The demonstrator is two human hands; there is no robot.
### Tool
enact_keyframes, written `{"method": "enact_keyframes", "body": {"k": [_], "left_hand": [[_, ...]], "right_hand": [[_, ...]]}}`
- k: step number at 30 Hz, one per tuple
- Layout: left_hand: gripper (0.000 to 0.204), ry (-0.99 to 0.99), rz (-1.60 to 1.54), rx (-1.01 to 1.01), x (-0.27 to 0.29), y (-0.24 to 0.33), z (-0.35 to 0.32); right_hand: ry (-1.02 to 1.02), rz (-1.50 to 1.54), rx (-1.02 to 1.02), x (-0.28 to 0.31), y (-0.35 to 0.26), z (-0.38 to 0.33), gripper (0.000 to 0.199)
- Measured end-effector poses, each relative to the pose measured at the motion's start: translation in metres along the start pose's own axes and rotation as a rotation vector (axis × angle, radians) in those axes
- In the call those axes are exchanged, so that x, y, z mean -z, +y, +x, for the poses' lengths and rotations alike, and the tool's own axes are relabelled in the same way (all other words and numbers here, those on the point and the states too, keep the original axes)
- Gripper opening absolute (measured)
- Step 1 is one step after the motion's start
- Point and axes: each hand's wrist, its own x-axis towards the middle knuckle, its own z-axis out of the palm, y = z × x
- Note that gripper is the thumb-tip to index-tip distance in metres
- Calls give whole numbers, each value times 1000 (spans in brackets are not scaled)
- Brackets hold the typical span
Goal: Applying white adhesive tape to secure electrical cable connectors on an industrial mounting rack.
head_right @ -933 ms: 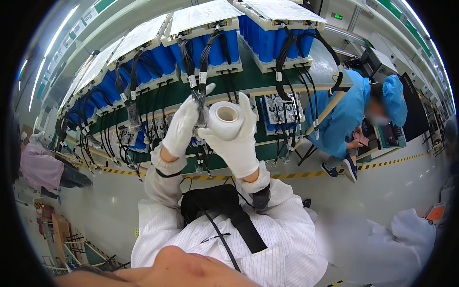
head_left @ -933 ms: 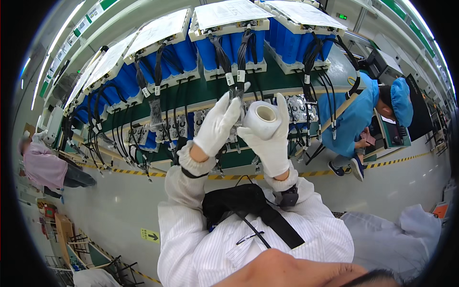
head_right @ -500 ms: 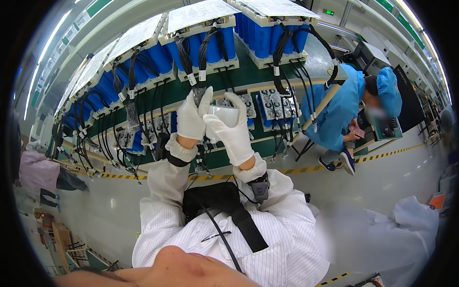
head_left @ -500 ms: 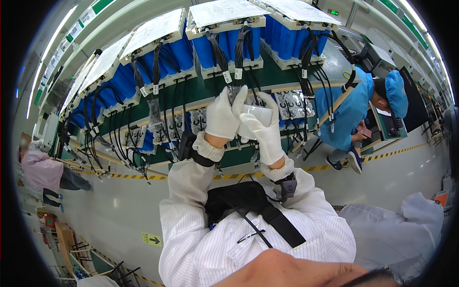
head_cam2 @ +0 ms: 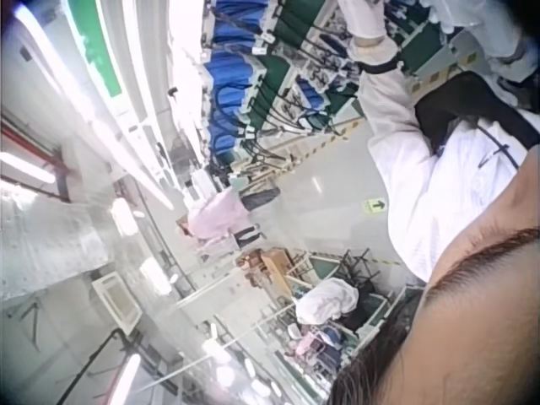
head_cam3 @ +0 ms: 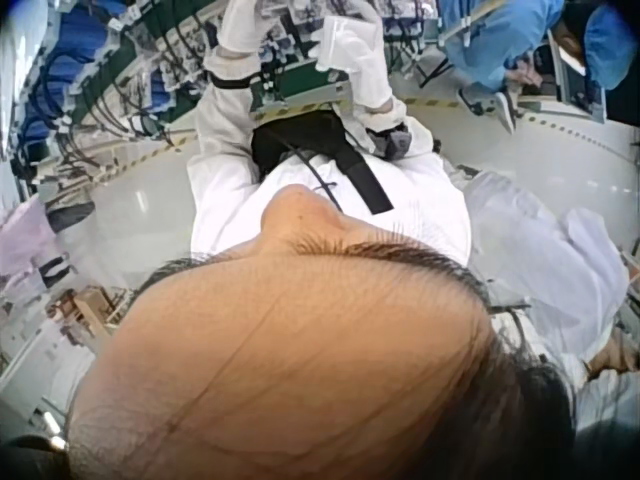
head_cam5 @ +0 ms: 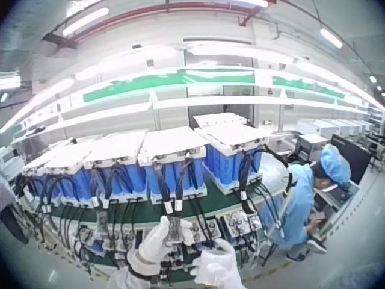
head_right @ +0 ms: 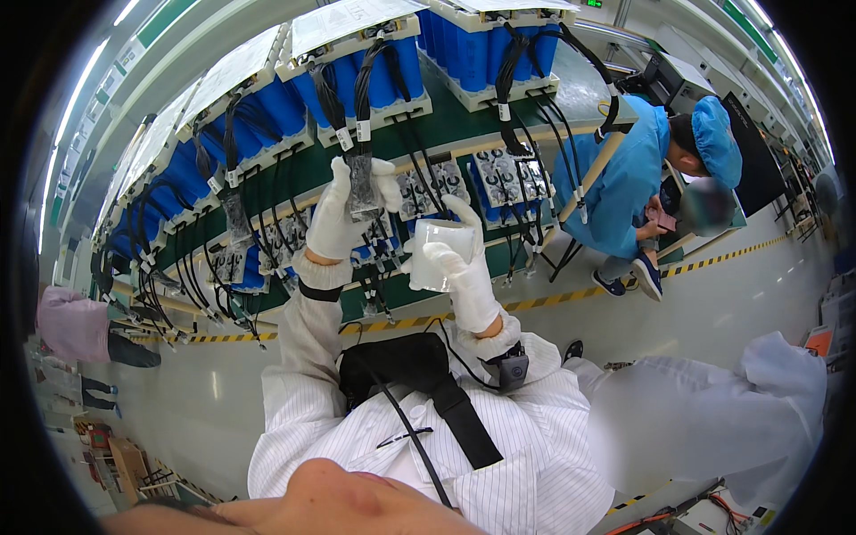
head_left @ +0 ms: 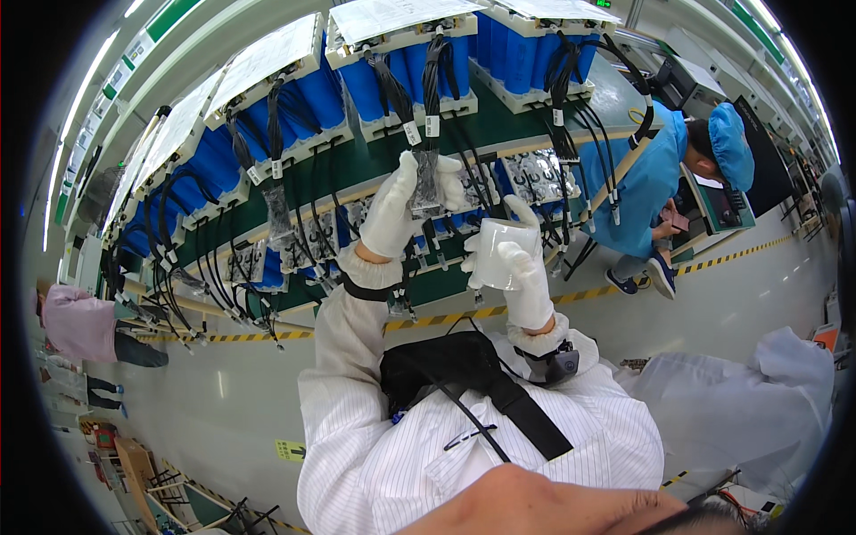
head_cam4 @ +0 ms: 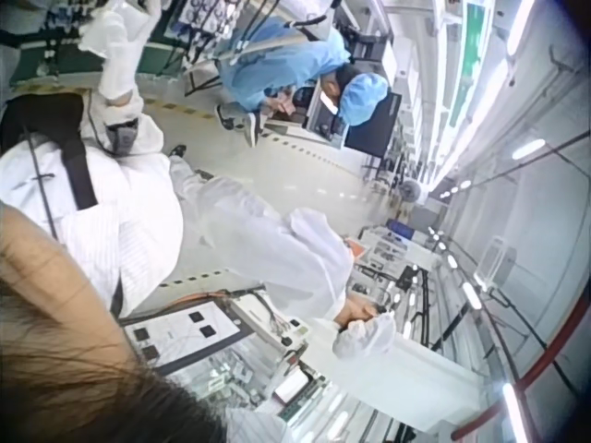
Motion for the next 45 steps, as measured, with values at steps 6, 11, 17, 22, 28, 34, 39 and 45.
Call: {"method": "enact_keyframes", "body": {"k": [6, 11, 17, 22, 28, 34, 39, 45], "left_hand": [[45, -186, -595, 70, -6, -13, -2], [51, -176, -681, 151, -3, -12, -6], [70, -183, -503, 340, 11, -36, -28], [58, -48, -178, 383, -2, -56, -47], [87, -39, -38, 266, -35, -59, -46], [70, 200, 236, -14, -52, -68, -33], [73, 357, 490, -221, -65, -85, -20], [79, 420, 629, -262, -90, -100, -10]], "right_hand": [[-1, 41, 43, 2, 15, 4, 65], [45, 118, -17, 6, 22, 12, 56], [199, 270, 12, 10, 26, 16, 53], [109, 422, -5, 16, 30, 26, 52], [140, 402, -83, 14, 44, 25, 60], [223, -305, 253, 17, 41, 22, 55], [379, -376, 474, 34, 25, 7, 30], [281, -594, 575, 68, 12, 10, 38]]}}
